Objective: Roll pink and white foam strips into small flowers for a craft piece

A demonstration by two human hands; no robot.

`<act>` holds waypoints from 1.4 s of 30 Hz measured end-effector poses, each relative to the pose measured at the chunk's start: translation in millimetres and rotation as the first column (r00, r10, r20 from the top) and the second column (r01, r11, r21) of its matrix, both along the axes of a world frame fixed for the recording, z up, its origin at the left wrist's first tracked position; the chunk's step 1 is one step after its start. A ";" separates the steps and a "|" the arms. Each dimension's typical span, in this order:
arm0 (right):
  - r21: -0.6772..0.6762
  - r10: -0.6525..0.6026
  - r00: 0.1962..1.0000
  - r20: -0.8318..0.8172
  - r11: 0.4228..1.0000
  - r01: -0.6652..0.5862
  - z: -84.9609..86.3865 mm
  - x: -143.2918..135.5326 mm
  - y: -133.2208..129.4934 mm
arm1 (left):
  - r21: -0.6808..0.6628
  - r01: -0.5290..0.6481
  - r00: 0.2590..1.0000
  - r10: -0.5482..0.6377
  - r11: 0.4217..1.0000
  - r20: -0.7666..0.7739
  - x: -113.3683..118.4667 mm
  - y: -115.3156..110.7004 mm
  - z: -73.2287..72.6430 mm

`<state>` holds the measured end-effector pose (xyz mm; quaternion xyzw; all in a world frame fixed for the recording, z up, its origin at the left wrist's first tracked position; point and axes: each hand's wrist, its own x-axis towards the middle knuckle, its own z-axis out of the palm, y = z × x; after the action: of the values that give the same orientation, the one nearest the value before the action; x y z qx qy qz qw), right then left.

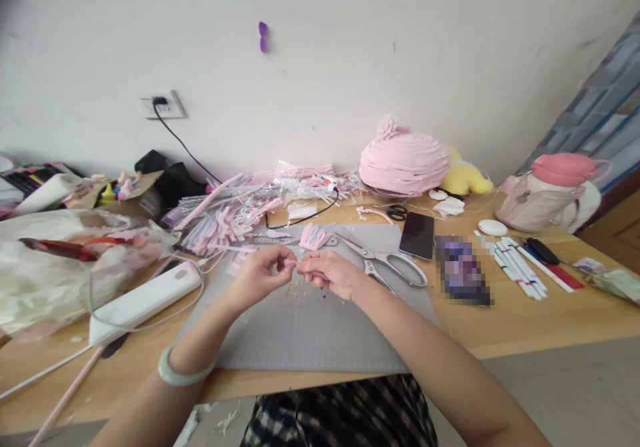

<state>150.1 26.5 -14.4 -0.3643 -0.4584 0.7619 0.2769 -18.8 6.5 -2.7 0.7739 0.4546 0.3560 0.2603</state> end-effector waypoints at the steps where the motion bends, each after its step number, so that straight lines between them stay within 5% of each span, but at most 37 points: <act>1: 0.149 -0.019 0.996 0.091 0.989 0.005 0.0 0.2 -1.4 | -0.095 -0.027 0.999 0.029 0.995 0.024 2.2 0.1 0.7; 3: 0.465 -0.088 0.959 0.271 0.884 -0.051 -1.0 0.8 -4.6 | -0.276 -0.041 0.993 0.069 0.960 0.093 5.0 1.3 0.2; 5: 0.742 -0.230 0.891 0.392 0.651 -0.159 -3.5 0.8 -8.2 | -0.419 -0.010 0.980 0.093 0.908 0.177 5.7 3.6 -3.1; 7: 0.884 -0.364 0.833 0.417 0.376 -0.278 -6.8 -0.5 -11.4 | -0.553 0.060 0.953 0.117 0.831 0.279 5.4 6.1 -7.7; 9: 0.912 -0.420 0.811 0.407 0.240 -0.333 -9.9 -2.4 -12.7 | -0.659 0.162 0.908 0.150 0.735 0.390 4.9 7.8 -11.3; 10: 0.915 -0.426 0.813 0.396 0.258 -0.310 -10.9 -3.3 -12.4 | -0.679 0.208 0.884 0.162 0.704 0.438 4.7 8.1 -12.0; 11: 0.906 -0.416 0.823 0.386 0.340 -0.253 -11.4 -4.0 -11.3 | -0.671 0.234 0.867 0.161 0.703 0.472 4.4 8.1 -11.7; 13: 0.767 -0.319 0.881 0.350 0.637 -0.075 -10.7 -4.5 -7.5 | -0.570 0.204 0.870 0.119 0.796 0.479 3.1 7.5 -8.5; 15: 0.417 -0.161 0.966 0.202 0.907 0.064 -8.0 -3.6 -2.7 | -0.360 0.140 0.916 0.017 0.922 0.401 0.5 6.4 -3.5; 17: 0.015 -0.035 0.999 -0.018 0.999 0.035 -4.9 -1.4 1.6 | -0.142 0.154 0.954 -0.110 0.978 0.279 -3.6 5.6 0.7; 20: -0.346 0.073 0.956 -0.284 0.922 -0.173 -3.0 2.5 5.4 | 0.002 0.208 0.965 -0.205 0.978 0.164 -10.0 5.8 2.4; 23: -0.416 0.110 0.919 -0.378 0.867 -0.275 -4.2 3.7 5.9 | 0.019 0.192 0.973 -0.193 0.981 0.127 -12.5 6.3 0.5; 26: -0.276 0.056 0.962 -0.266 0.952 -0.131 -3.8 1.3 3.4 | 0.002 0.141 0.985 -0.141 0.990 0.099 -8.4 4.9 -0.5; 28: -0.043 -0.024 0.993 -0.120 0.999 0.019 -2.2 -0.3 0.4 | -0.092 0.064 0.988 -0.050 0.994 0.145 -2.8 3.0 -0.9; 30: 0.269 -0.106 0.993 0.055 0.959 0.087 -1.3 -0.4 -3.3 | -0.244 0.023 0.968 0.040 0.969 0.248 3.2 1.6 -2.6; 32: 0.610 -0.221 0.949 0.224 0.791 0.041 -2.6 0.8 -7.0 | -0.398 0.067 0.916 0.102 0.915 0.387 8.2 1.4 -6.3; 35: 0.909 -0.422 0.846 0.326 0.384 -0.158 -7.6 2.2 -10.7 | -0.572 0.228 0.782 0.202 0.788 0.590 12.7 3.2 -13.2; 36: 0.934 -0.467 0.823 0.322 0.300 -0.195 -9.0 2.2 -11.0 | -0.608 0.281 0.734 0.241 0.743 0.635 13.4 4.0 -14.9; 37: 0.940 -0.490 0.814 0.313 0.280 -0.194 -9.8 1.8 -10.9 | -0.625 0.322 0.693 0.273 0.711 0.668 13.8 4.6 -15.9; 39: 0.901 -0.464 0.838 0.286 0.428 -0.071 -8.7 0.3 -9.5 | -0.609 0.355 0.640 0.290 0.710 0.712 13.2 5.5 -15.8; 42: 0.554 -0.294 0.944 0.148 0.816 0.167 -1.6 -2.4 -6.7 | -0.519 0.358 0.621 0.217 0.776 0.753 9.6 5.7 -12.2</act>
<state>147.7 19.8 -16.0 -0.4103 -0.6328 0.5180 0.4037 -9.2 12.2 -14.9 0.4261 0.3534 0.4716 0.6864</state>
